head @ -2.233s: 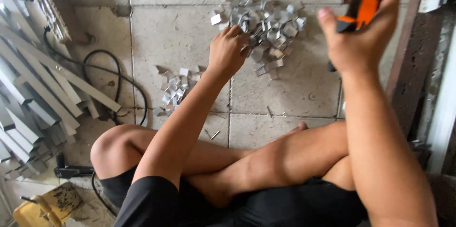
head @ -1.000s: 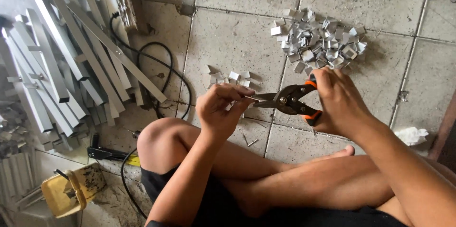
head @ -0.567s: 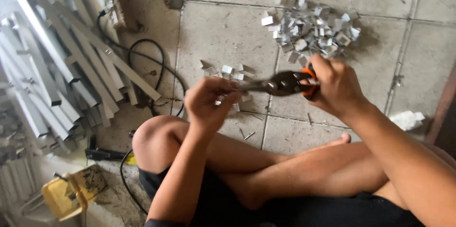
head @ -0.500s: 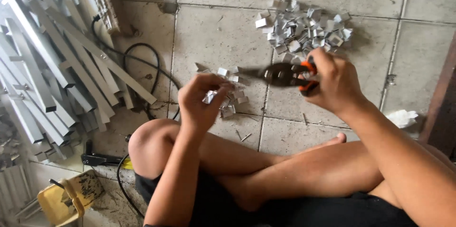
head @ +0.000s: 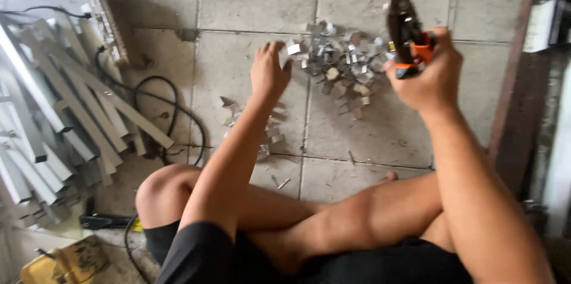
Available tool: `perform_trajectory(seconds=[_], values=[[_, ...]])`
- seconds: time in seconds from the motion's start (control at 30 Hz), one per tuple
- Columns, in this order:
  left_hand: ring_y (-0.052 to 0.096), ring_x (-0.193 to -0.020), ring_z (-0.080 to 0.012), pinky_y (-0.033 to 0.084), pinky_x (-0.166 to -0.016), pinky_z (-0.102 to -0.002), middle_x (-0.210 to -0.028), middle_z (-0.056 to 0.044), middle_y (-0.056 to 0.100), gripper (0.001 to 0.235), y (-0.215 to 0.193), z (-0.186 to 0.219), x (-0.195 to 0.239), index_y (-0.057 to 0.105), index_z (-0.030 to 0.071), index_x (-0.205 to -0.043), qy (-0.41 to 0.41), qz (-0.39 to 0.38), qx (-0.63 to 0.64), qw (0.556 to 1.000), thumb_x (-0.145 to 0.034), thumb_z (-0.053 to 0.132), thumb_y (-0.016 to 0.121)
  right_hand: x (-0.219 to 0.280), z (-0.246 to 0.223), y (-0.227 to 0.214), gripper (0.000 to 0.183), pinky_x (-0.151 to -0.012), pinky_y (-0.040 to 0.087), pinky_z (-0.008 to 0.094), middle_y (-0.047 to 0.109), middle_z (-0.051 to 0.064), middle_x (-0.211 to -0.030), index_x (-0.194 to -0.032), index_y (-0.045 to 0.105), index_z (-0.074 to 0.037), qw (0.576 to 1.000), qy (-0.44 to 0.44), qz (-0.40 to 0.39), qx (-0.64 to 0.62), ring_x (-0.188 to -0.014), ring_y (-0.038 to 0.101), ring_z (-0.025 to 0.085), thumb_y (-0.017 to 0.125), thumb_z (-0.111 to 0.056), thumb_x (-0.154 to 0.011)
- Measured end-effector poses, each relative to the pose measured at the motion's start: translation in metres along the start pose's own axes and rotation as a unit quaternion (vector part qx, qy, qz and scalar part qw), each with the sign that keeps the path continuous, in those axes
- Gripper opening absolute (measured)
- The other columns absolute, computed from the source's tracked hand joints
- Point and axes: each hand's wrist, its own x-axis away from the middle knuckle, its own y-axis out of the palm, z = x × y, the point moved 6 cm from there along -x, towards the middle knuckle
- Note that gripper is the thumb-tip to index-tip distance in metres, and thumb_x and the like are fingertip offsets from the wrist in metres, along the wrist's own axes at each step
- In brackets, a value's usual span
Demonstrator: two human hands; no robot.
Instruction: Cutting small scraps of thin metal into smaller pieces using hand-held tin snips while sitting on the floor.
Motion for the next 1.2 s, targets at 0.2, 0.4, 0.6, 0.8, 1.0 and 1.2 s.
perform_trajectory(seconds=[0.2, 0.4, 0.6, 0.8, 1.0, 1.2], values=[[0.063, -0.096, -0.0302, 0.055, -0.082, -0.040, -0.100, -0.009, 0.063, 0.027, 0.035, -0.004, -0.019, 0.066, 0.010, -0.100, -0.002, 0.027, -0.065, 0.998, -0.080, 0.018, 0.083, 0.002, 0.007, 0.005, 0.043, -0.059, 0.056, 0.040, 0.062, 0.016, -0.073, -0.101, 0.058, 0.005, 1.000, 0.018, -0.022, -0.012, -0.067, 0.064, 0.028, 0.085, -0.004, -0.068], [0.068, -0.080, -0.0298, 0.058, -0.070, -0.038, -0.084, -0.010, 0.063, 0.005, 0.020, -0.010, 0.005, 0.066, 0.008, -0.098, 0.045, 0.028, -0.003, 0.999, -0.093, 0.007, 0.063, 0.007, -0.014, 0.012, 0.044, -0.064, 0.056, 0.040, 0.063, 0.011, -0.074, -0.103, 0.060, 0.003, 0.997, 0.026, -0.071, 0.016, -0.070, 0.065, 0.025, 0.083, -0.009, -0.068], [0.073, -0.077, -0.0279, 0.061, -0.062, -0.030, -0.085, -0.013, 0.066, 0.010, -0.064, 0.030, 0.068, 0.074, 0.004, -0.099, 0.031, 0.027, 0.195, 0.980, -0.090, 0.001, 0.068, 0.023, -0.029, 0.032, 0.055, -0.085, 0.052, 0.052, 0.064, 0.013, -0.086, -0.104, 0.060, -0.004, 0.981, -0.085, -0.137, 0.111, -0.085, 0.064, 0.037, 0.082, -0.021, -0.057], [0.070, -0.077, -0.0200, 0.061, -0.068, -0.030, -0.089, -0.013, 0.068, 0.030, -0.146, 0.046, 0.128, 0.074, 0.001, -0.114, -0.026, 0.087, 0.289, 0.953, -0.084, -0.006, 0.073, 0.062, -0.050, 0.058, 0.087, -0.114, 0.036, 0.052, 0.065, 0.015, -0.108, -0.123, 0.059, -0.007, 0.944, -0.141, -0.263, 0.142, -0.112, 0.061, 0.039, 0.087, -0.032, -0.045], [0.069, -0.064, -0.0198, 0.059, -0.067, -0.033, -0.083, -0.008, 0.075, 0.039, -0.168, 0.040, 0.142, 0.072, 0.006, -0.117, 0.029, 0.138, 0.258, 0.956, -0.080, -0.007, 0.078, 0.083, -0.062, 0.068, 0.092, -0.118, 0.033, 0.054, 0.065, 0.015, -0.111, -0.131, 0.058, -0.006, 0.923, -0.126, -0.344, 0.120, -0.113, 0.060, 0.038, 0.088, -0.032, -0.048], [0.071, -0.067, -0.0210, 0.059, -0.071, -0.034, -0.084, -0.004, 0.076, 0.044, -0.177, 0.051, 0.141, 0.067, 0.008, -0.122, 0.065, 0.112, 0.235, 0.963, -0.082, -0.007, 0.076, 0.084, -0.062, 0.074, 0.087, -0.118, 0.033, 0.052, 0.064, 0.012, -0.108, -0.129, 0.058, -0.009, 0.924, -0.137, -0.336, 0.123, -0.113, 0.060, 0.035, 0.087, -0.034, -0.051]])
